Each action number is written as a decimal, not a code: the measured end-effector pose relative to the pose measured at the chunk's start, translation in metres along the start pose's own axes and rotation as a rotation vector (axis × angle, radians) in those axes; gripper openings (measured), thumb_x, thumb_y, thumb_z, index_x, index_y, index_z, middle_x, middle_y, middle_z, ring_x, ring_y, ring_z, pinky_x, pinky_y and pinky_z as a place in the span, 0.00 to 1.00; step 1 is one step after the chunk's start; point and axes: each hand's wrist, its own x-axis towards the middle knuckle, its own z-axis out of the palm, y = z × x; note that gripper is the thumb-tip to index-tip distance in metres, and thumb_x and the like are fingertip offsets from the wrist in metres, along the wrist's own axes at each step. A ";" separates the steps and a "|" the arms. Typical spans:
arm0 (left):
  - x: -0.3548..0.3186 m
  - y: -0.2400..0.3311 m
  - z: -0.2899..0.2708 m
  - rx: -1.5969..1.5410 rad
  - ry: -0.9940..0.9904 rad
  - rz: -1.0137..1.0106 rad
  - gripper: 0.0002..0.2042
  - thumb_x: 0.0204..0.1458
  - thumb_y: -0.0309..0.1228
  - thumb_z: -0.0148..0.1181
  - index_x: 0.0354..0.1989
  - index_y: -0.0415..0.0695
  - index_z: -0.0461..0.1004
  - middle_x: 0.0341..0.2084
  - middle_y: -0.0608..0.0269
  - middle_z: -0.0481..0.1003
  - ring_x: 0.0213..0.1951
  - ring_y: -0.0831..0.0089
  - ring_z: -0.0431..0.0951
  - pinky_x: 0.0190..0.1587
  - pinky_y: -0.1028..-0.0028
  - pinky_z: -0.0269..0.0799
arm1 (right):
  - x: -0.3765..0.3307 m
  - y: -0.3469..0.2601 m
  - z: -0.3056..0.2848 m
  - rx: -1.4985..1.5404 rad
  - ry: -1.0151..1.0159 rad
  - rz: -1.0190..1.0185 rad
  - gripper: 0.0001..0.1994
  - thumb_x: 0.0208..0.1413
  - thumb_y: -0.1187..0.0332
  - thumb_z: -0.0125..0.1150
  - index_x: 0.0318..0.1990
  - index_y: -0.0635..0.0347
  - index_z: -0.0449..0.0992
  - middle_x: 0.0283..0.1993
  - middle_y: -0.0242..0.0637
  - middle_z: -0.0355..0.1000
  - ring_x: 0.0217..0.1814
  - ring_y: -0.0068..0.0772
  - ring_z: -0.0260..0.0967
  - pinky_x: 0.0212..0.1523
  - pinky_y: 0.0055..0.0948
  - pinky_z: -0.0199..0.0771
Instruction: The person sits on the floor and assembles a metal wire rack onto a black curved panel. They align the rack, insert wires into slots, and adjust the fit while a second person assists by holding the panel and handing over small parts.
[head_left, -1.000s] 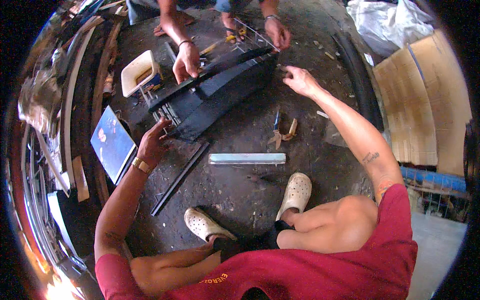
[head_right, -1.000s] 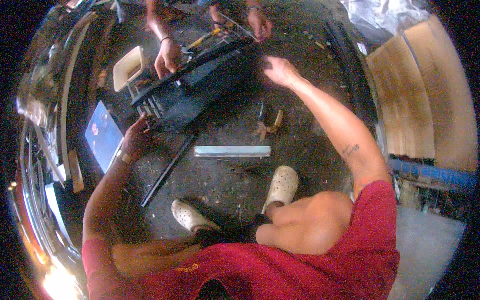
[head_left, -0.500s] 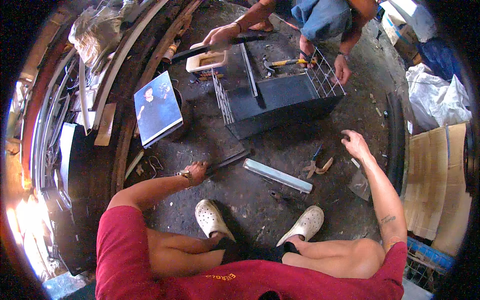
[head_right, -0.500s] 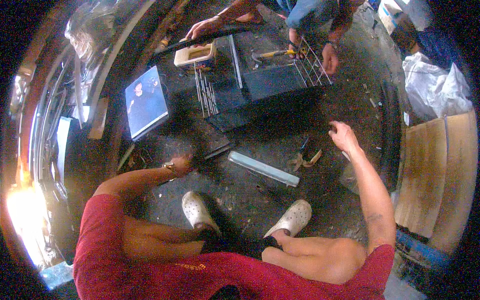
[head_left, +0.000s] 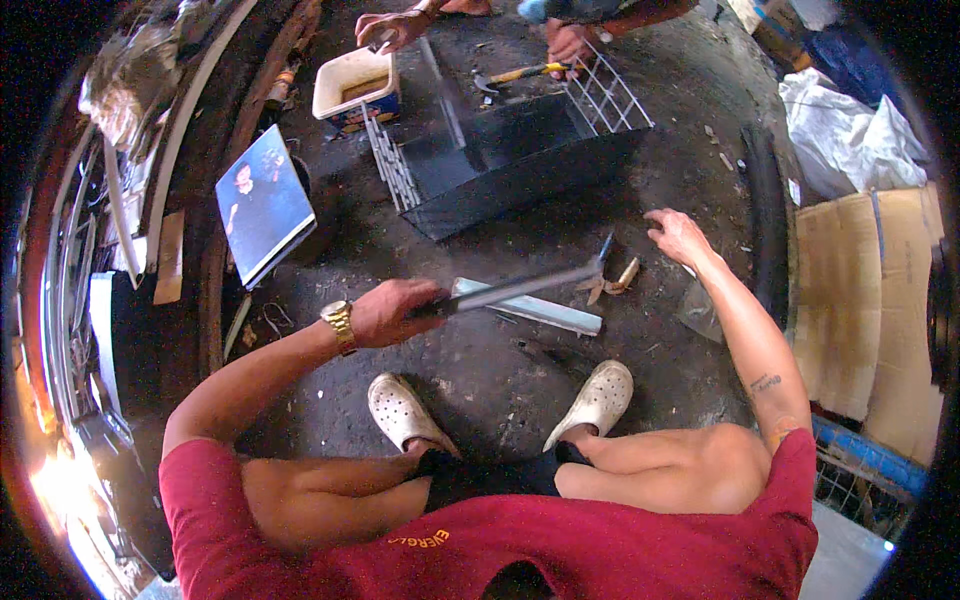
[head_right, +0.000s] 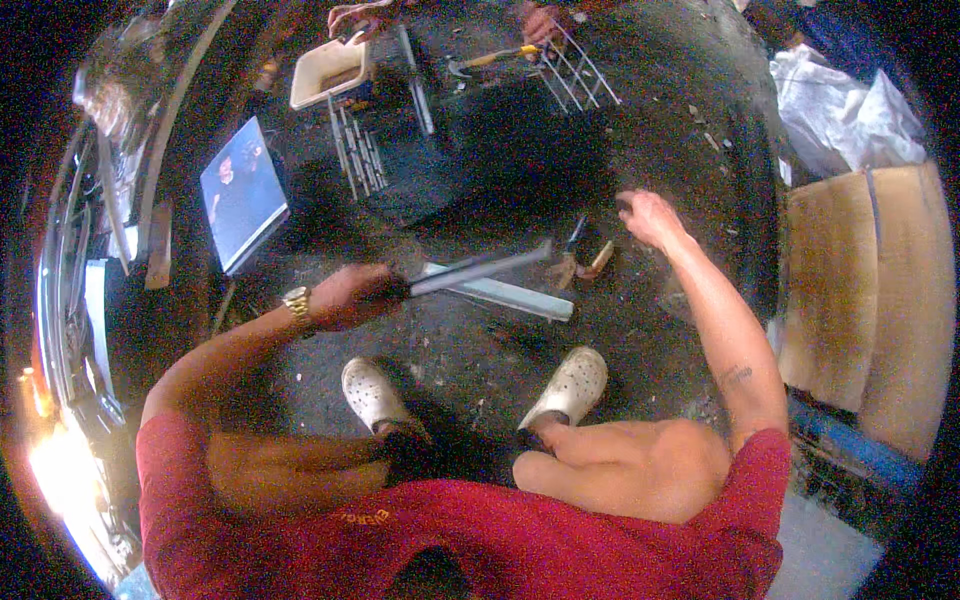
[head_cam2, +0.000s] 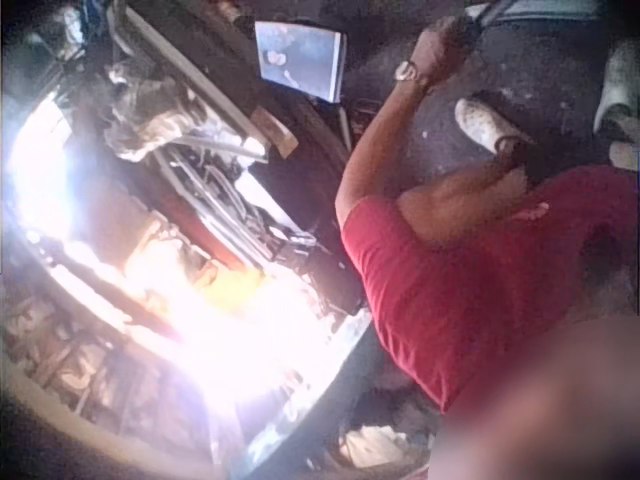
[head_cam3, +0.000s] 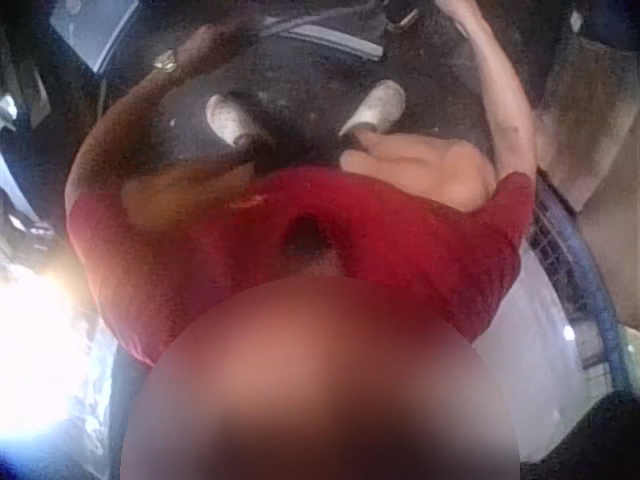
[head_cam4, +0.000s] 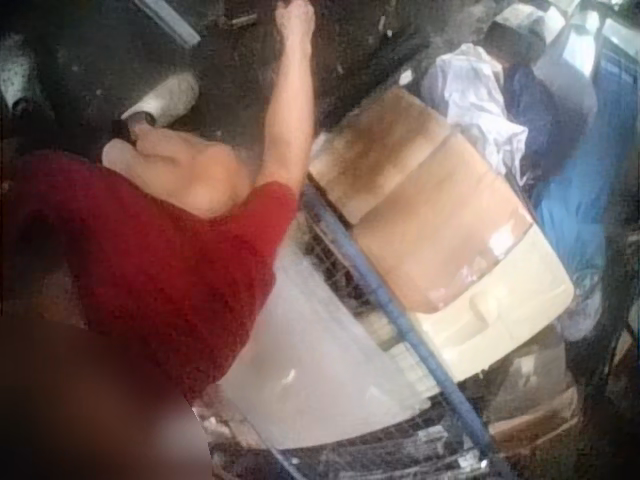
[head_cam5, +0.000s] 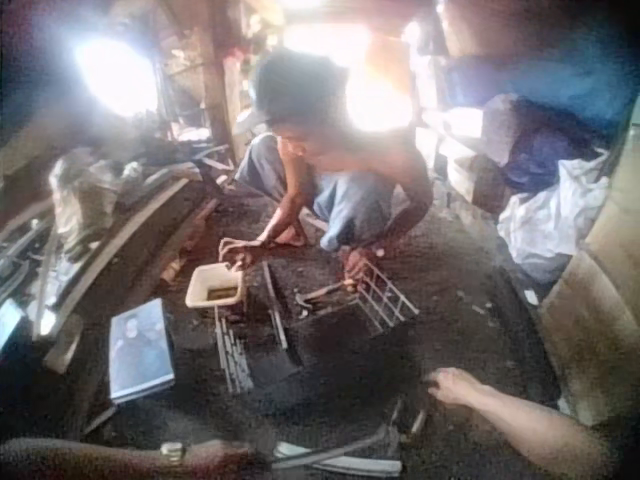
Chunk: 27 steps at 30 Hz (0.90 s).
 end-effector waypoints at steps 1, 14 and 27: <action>0.012 0.016 -0.010 -0.003 0.072 -0.017 0.14 0.59 0.36 0.62 0.49 0.42 0.74 0.37 0.48 0.78 0.38 0.51 0.80 0.41 0.58 0.75 | 0.000 0.000 0.001 0.000 -0.015 -0.004 0.21 0.57 0.62 0.60 0.57 0.57 0.76 0.56 0.54 0.74 0.59 0.56 0.71 0.62 0.48 0.70; 0.203 -0.040 -0.126 0.104 0.019 -0.036 0.16 0.64 0.36 0.52 0.55 0.41 0.74 0.31 0.53 0.78 0.35 0.61 0.81 0.38 0.62 0.76 | -0.008 -0.011 -0.006 0.016 -0.085 0.080 0.22 0.58 0.61 0.59 0.60 0.52 0.75 0.56 0.52 0.75 0.60 0.53 0.72 0.62 0.46 0.71; 0.280 -0.026 -0.092 0.237 0.077 0.028 0.20 0.65 0.46 0.48 0.49 0.43 0.78 0.41 0.44 0.80 0.44 0.52 0.81 0.49 0.57 0.74 | -0.009 0.007 -0.002 0.035 -0.140 0.118 0.22 0.58 0.60 0.58 0.61 0.51 0.74 0.59 0.51 0.74 0.62 0.53 0.71 0.63 0.46 0.71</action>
